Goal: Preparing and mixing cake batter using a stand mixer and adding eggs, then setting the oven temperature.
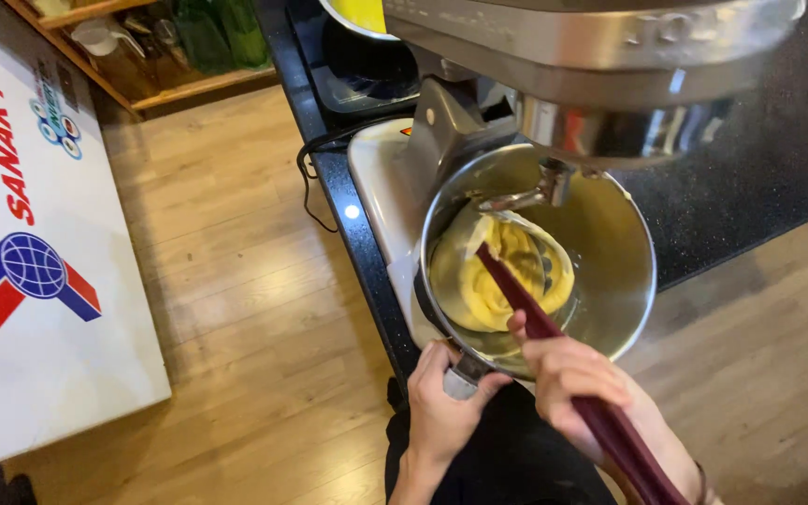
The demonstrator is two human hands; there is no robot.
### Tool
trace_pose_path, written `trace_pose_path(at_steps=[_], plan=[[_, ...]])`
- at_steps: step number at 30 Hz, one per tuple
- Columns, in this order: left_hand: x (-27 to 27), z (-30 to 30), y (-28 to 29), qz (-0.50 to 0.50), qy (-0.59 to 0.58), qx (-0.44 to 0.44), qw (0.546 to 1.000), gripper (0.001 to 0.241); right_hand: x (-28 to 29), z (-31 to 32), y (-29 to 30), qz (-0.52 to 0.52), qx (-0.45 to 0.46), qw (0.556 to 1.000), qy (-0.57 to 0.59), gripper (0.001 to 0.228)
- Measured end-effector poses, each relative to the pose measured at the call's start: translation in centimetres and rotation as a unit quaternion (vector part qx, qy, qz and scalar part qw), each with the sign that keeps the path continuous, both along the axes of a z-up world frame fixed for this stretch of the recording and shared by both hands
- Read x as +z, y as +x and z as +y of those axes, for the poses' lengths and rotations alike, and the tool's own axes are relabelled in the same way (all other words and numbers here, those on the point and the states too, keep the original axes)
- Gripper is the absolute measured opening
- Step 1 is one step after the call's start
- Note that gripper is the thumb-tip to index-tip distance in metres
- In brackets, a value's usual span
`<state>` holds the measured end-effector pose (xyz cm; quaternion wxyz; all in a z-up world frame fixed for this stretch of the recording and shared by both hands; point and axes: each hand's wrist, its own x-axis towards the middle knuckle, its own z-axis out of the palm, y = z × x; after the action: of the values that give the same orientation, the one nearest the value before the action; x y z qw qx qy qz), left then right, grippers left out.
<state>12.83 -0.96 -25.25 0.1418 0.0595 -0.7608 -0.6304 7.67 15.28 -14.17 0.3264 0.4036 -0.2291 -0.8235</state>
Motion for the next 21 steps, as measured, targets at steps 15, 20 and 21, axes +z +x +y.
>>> trace_pose_path(at_steps=[15, 20, 21], plan=[[-1.7, 0.4, -0.1, -0.021, 0.009, 0.087, 0.996, 0.047, 6.2, 10.8, -11.5, 0.348, 0.719, 0.406, 0.444, 0.037], [-3.3, 0.2, 0.4, -0.038, 0.029, 0.115, 0.992, 0.047, 7.7, 10.5, -20.5, 0.581, 0.678, -0.192, 0.407, 0.040], [-3.8, 0.3, 0.5, -0.040, 0.032, 0.121, 0.991, 0.049, 9.3, 9.2, -21.0, 0.510, 0.736, -0.120, 0.429, 0.039]])
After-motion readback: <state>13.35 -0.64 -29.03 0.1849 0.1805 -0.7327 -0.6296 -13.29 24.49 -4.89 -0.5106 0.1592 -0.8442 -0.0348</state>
